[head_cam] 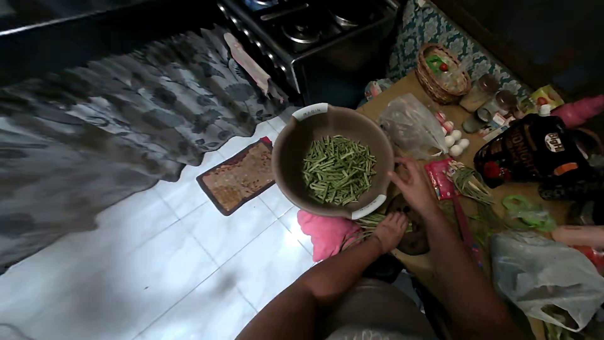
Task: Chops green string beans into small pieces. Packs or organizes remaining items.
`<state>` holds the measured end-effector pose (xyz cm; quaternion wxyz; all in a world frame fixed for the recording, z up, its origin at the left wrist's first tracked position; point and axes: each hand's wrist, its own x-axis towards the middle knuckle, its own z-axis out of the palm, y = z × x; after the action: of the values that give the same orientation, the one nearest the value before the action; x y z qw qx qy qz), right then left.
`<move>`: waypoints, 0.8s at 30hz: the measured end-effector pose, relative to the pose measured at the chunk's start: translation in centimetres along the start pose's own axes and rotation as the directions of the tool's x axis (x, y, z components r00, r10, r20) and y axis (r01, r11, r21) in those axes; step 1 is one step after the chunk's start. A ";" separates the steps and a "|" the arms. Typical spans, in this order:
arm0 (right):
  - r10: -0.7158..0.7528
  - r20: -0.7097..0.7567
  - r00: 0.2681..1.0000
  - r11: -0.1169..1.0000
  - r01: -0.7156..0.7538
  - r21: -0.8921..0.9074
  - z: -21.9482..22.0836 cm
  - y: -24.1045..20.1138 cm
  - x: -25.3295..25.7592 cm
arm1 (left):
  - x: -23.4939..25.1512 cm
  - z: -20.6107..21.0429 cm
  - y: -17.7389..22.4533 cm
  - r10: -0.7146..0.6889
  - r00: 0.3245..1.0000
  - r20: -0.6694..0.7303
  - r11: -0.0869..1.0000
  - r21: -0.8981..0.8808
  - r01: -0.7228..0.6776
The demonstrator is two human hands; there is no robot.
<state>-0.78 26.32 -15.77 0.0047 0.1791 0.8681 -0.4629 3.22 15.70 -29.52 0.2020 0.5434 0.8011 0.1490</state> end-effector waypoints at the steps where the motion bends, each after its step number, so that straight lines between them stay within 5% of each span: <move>1: -0.005 -0.029 1.000 1.000 0.004 -0.024 -0.8 2.3 -1.0 | 0.1 0.1 -0.1 -0.001 1.000 0.008 1.000 0.013 0.001; 8: 0.095 -0.053 0.994 0.968 -0.105 -0.229 -3.1 15.3 -9.8 | 3.2 -0.8 1.6 -0.004 0.995 0.103 0.998 0.057 -0.002; 16: 0.036 -0.181 0.983 0.991 -0.059 -0.121 0.8 18.2 -11.6 | 7.6 -1.1 4.2 0.015 0.976 0.216 1.000 0.002 -0.016; 24: -0.054 -0.132 0.990 0.911 -0.005 -0.412 1.6 19.5 -11.2 | 3.7 -2.5 2.4 -0.111 0.981 0.160 0.993 0.062 0.103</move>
<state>15.61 31.48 -30.42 -0.0247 0.1952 0.9465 -0.2560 2.80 19.94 -26.85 0.2603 0.5151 0.8135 0.0715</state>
